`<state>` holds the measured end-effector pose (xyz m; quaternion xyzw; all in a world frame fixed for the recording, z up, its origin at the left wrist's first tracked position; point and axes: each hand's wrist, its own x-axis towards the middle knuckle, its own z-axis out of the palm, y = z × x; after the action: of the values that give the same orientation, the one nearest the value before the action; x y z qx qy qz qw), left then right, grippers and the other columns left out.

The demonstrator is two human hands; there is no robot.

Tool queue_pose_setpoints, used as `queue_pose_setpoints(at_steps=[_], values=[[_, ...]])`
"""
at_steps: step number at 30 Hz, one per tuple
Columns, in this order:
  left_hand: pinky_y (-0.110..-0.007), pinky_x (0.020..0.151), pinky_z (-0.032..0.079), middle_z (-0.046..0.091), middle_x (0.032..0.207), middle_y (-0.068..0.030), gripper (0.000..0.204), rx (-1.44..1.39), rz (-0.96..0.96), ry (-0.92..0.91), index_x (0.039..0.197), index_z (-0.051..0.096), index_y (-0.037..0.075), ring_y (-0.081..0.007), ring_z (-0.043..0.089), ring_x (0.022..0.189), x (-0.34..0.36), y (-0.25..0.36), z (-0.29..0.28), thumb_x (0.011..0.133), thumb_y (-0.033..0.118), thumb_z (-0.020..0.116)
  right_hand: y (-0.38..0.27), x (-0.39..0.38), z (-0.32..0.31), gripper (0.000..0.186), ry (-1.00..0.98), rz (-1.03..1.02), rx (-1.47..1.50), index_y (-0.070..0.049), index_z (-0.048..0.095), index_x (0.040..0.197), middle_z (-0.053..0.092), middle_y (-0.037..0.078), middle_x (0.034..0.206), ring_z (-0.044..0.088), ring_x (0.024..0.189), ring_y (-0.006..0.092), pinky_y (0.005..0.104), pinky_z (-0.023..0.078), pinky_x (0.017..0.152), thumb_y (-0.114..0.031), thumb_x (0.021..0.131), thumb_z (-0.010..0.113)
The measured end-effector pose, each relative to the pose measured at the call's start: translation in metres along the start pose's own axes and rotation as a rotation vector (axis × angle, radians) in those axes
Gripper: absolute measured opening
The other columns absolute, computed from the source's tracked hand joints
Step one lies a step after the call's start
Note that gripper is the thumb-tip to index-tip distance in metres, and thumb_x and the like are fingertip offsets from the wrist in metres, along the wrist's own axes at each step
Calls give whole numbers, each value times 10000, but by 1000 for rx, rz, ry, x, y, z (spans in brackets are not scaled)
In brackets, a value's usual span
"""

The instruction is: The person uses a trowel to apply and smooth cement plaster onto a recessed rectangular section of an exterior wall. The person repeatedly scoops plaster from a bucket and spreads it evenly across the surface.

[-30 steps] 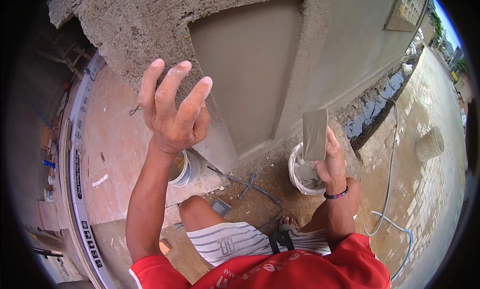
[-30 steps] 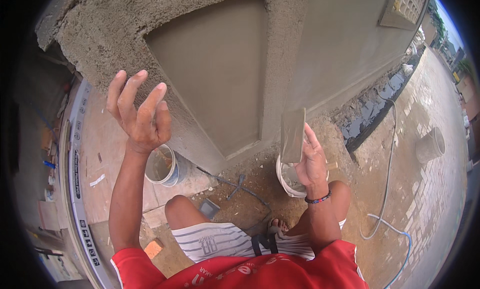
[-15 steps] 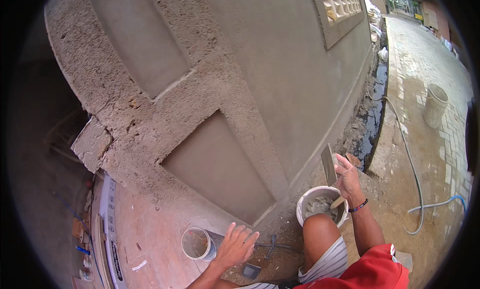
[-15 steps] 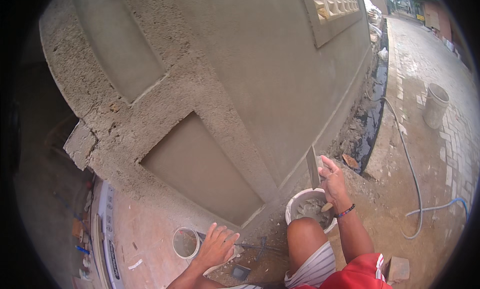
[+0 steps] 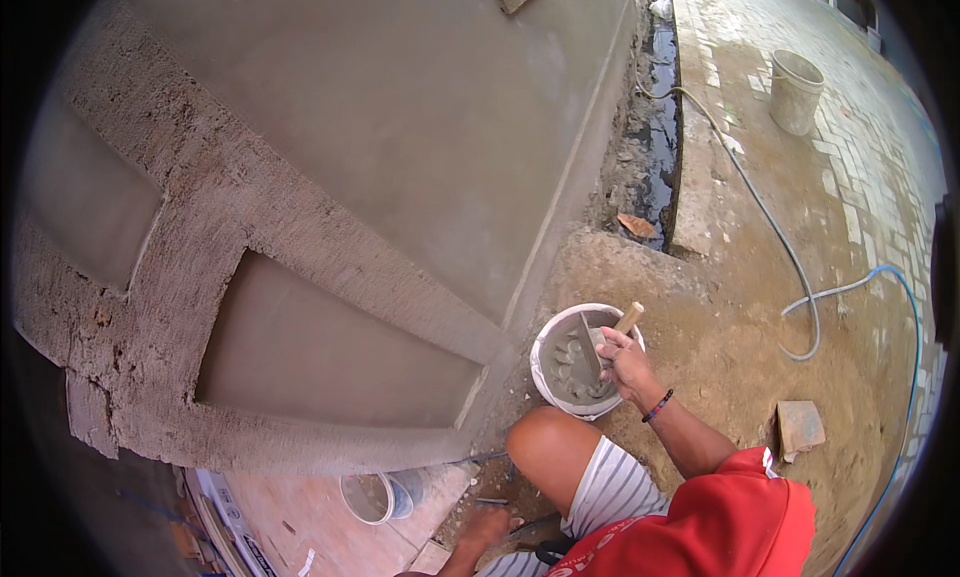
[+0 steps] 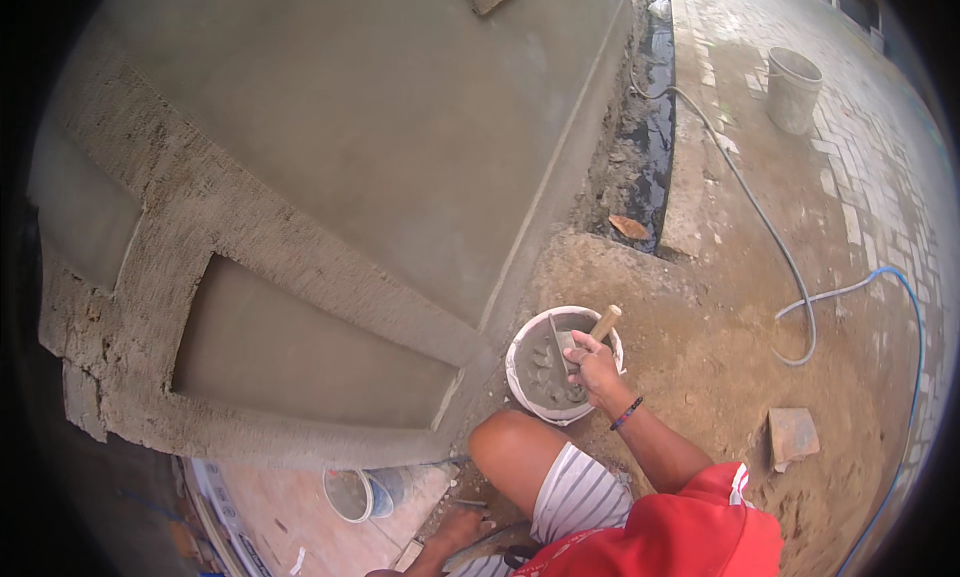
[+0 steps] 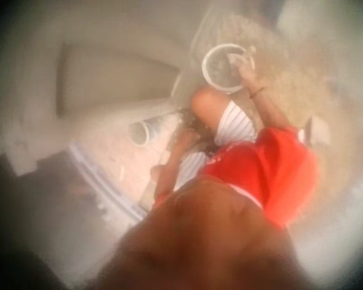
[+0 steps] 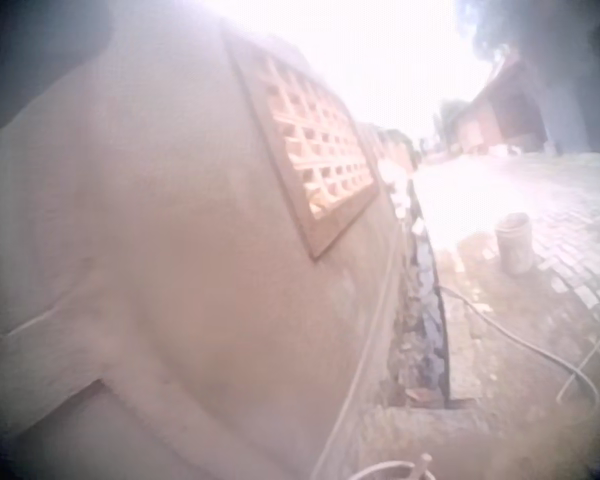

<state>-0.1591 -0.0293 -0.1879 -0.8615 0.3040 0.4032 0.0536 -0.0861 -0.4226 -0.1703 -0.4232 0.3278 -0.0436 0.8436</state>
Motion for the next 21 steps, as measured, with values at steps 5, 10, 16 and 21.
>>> queue_pose_setpoints(at_steps=[5, 10, 16, 21], values=[[-485, 875, 463, 676, 986, -212, 406, 5, -9, -65, 980, 687, 20, -373, 636, 965, 4, 4, -4, 905, 391, 540, -3, 12, 4, 518, -85, -56, 3, -13, 431, 1379, 602, 33, 958, 559, 757, 104, 259, 463, 539, -74, 893, 600], [-506, 899, 447, 669, 980, -230, 411, -166, -239, -112, 1012, 661, 21, -378, 631, 977, 3, 9, 13, 887, 396, 550, -3, 18, 7, 509, -81, -58, 13, -14, 437, 1373, 612, 34, 973, 570, 769, 85, 237, 467, 513, -73, 893, 597], [-490, 877, 483, 655, 1039, -252, 388, -217, -222, 95, 1005, 700, 62, -416, 629, 969, 4, 2, 14, 881, 405, 570, 1, 21, 2, 490, -52, -49, 84, -7, 428, 1370, 637, 39, 989, 611, 714, 98, 235, 493, 482, -54, 900, 559], [-490, 828, 504, 669, 936, -255, 406, -379, -320, 69, 915, 714, 58, -414, 638, 925, 9, 21, 4, 900, 419, 529, -7, 18, -4, 475, -43, -27, 163, -3, 415, 1372, 640, 70, 1045, 642, 757, 116, 239, 498, 487, -47, 910, 520]])
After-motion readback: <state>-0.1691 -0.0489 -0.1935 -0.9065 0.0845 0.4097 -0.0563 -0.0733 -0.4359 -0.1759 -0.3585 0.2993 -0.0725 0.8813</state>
